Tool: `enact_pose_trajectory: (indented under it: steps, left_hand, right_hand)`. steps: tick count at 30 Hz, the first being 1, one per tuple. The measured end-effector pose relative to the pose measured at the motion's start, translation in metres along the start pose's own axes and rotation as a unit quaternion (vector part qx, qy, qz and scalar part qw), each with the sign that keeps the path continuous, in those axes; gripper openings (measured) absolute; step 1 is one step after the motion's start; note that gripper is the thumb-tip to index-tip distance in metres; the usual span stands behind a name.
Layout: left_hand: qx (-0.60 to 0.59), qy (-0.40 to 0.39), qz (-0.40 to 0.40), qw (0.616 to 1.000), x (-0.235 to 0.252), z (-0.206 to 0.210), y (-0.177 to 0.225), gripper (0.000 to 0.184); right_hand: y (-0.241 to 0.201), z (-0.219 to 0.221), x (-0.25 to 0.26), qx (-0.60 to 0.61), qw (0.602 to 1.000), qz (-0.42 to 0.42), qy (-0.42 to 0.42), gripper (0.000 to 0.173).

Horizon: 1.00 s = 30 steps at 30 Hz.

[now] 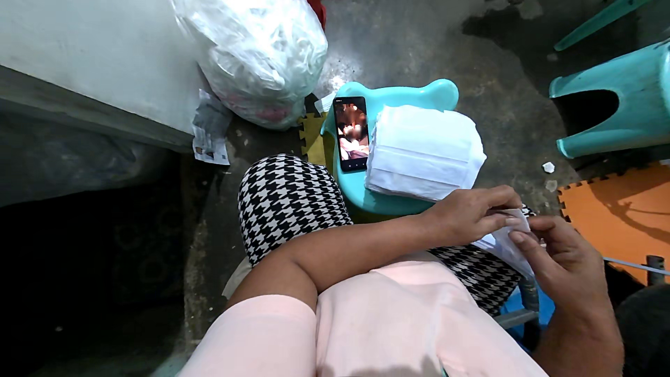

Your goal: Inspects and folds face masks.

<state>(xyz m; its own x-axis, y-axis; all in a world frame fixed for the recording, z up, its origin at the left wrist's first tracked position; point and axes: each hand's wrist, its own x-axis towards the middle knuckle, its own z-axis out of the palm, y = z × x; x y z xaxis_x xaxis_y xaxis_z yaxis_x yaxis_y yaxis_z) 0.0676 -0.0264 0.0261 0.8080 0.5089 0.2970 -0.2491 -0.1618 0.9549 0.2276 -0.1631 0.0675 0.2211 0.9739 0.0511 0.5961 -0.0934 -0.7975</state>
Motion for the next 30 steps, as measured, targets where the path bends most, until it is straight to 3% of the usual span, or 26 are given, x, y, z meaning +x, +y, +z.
enact_pose_trajectory:
  steps: [11, 23, 27, 30]
  left_hand:
    - [0.041, 0.039, 0.078, 0.995, 0.000, -0.002, 0.008, 0.019]
    - [0.077, 0.091, 0.222, 0.968, 0.005, -0.008, 0.026, 0.014]
    - [0.083, 0.097, 0.252, 0.959, 0.006, -0.017, 0.036, 0.014]
    - [0.108, 0.114, 0.228, 0.961, 0.009, -0.030, 0.044, 0.011]
  right_hand:
    - [0.007, -0.014, -0.009, -0.114, 0.993, 0.022, -0.038, 0.029]
    - [-0.008, -0.028, -0.006, -0.264, 0.964, -0.005, 0.017, 0.032]
    - [-0.007, -0.025, -0.003, -0.263, 0.964, -0.015, 0.043, 0.035]
    - [-0.001, -0.028, 0.000, -0.196, 0.978, -0.041, 0.060, 0.032]
